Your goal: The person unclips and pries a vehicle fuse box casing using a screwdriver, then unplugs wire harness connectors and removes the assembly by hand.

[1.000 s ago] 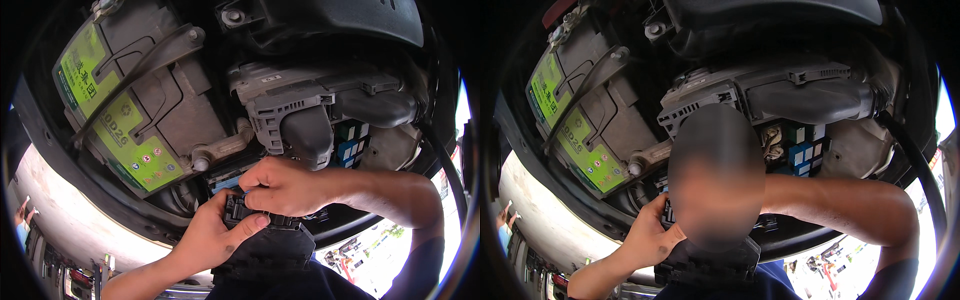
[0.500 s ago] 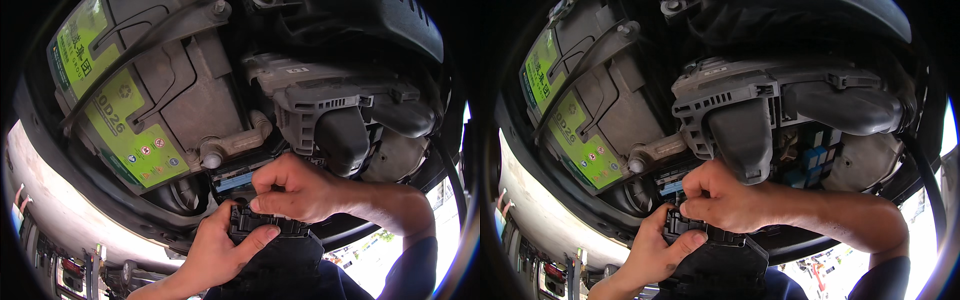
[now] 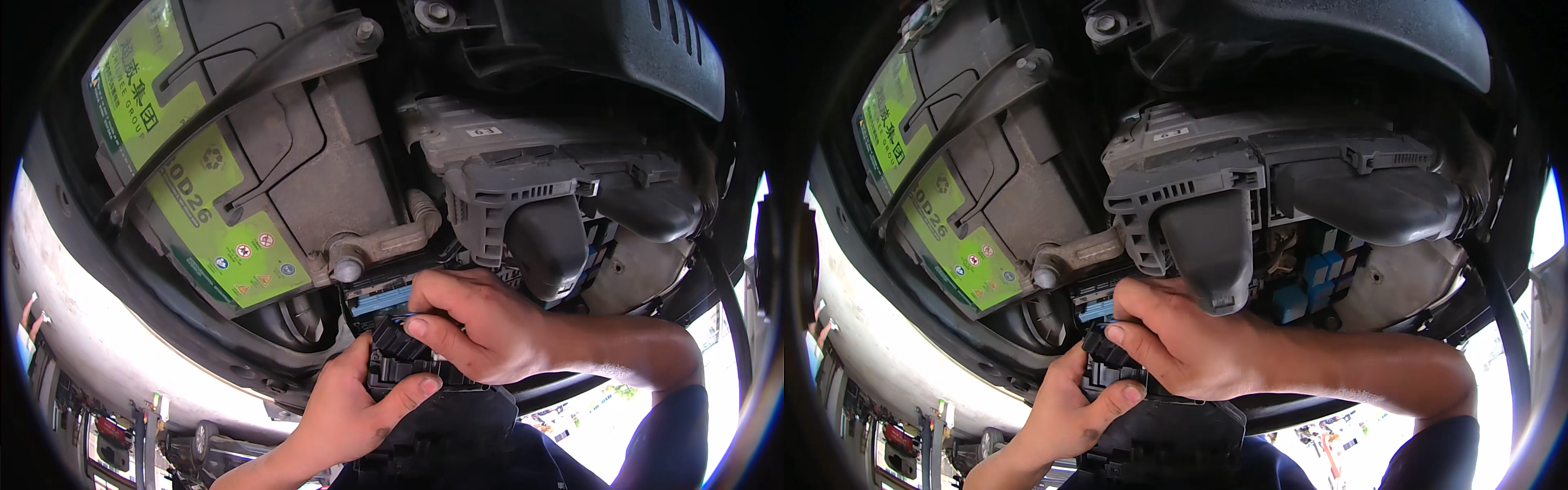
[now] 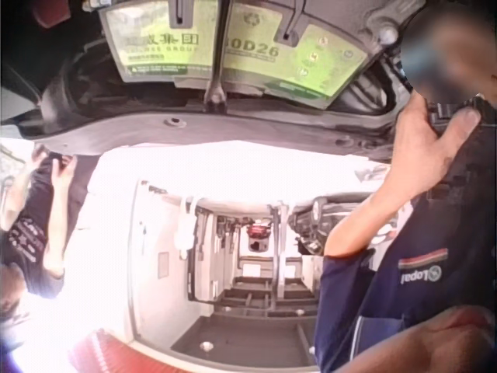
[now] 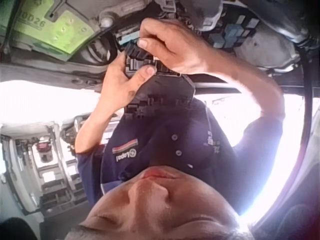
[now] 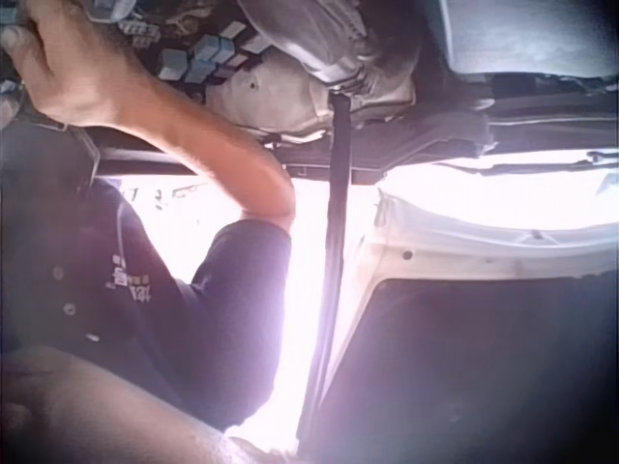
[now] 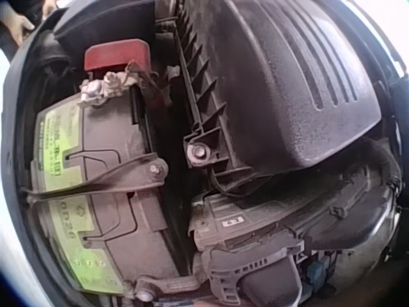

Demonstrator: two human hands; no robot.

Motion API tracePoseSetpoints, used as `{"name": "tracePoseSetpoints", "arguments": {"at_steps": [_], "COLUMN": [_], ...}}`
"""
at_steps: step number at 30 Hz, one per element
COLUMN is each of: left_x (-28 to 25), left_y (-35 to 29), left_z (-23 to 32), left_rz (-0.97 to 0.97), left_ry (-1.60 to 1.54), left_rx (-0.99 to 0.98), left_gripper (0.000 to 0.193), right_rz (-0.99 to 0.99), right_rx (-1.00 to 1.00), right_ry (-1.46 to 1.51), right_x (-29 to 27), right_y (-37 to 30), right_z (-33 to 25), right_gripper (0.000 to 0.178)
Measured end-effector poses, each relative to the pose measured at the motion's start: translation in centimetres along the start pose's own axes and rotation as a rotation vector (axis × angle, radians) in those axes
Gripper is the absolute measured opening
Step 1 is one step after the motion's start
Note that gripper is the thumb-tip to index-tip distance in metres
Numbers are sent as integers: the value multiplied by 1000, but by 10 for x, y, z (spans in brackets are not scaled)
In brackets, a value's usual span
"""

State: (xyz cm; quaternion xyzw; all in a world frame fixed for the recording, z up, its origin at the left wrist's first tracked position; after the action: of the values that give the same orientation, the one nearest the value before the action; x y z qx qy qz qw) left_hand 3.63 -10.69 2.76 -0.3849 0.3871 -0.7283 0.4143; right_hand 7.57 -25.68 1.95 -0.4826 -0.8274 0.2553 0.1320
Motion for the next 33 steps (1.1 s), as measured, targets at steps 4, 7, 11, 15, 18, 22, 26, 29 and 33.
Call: {"name": "tracePoseSetpoints", "arguments": {"at_steps": [4, 7, 11, 15, 18, 22, 26, 29, 33], "left_x": [-2, -5, -6, -5, -3, -2, -4, -5, -25], "left_y": [1, 7, 13, 21, 25, 26, 24, -5, -63], "left_z": [-5, -7, 4, 2, 2, -2, -7, 0, 11], "left_rz": [30, -34, -91, -137, -163, -165, -162, -254, -109], "left_ry": [-94, -90, -54, -104, -163, -163, -107, -81, -145], "left_rx": [-87, -53, -73, -58, -54, -71, -62, -220, -68], "left_gripper": [50, 51, 56, 62, 64, 63, 58, 51, 54], "right_rz": [-160, -389, -424, -374, -306, -297, -175, -137, -103], "right_rx": [244, 376, 400, 391, 446, 641, 514, 473, 505], "right_ry": [72, -2, 82, 142, 192, 316, 366, 293, 106], "right_x": [-9, -14, -21, -21, -19, -13, -13, -17, -12], "right_y": [-11, -16, -19, -22, -26, -34, -29, -29, -28], "right_z": [4, 6, 11, 10, 11, 19, 25, 31, -6], "right_gripper": [18, 21, 13, 14, 27, 41, 30, 31, 33]}}
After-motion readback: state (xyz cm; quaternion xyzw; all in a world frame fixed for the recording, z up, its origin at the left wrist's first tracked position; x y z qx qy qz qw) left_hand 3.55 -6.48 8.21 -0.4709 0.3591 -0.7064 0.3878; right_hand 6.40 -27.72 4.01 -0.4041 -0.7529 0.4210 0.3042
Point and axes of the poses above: each hand's wrist, its own y-axis towards the middle knuckle, its own x-axis out of the palm, z = x × y, the point moved 6 cm from there along y, towards the middle knuckle, and after that the axes turned 7 degrees about z, right-handed, at the moved point
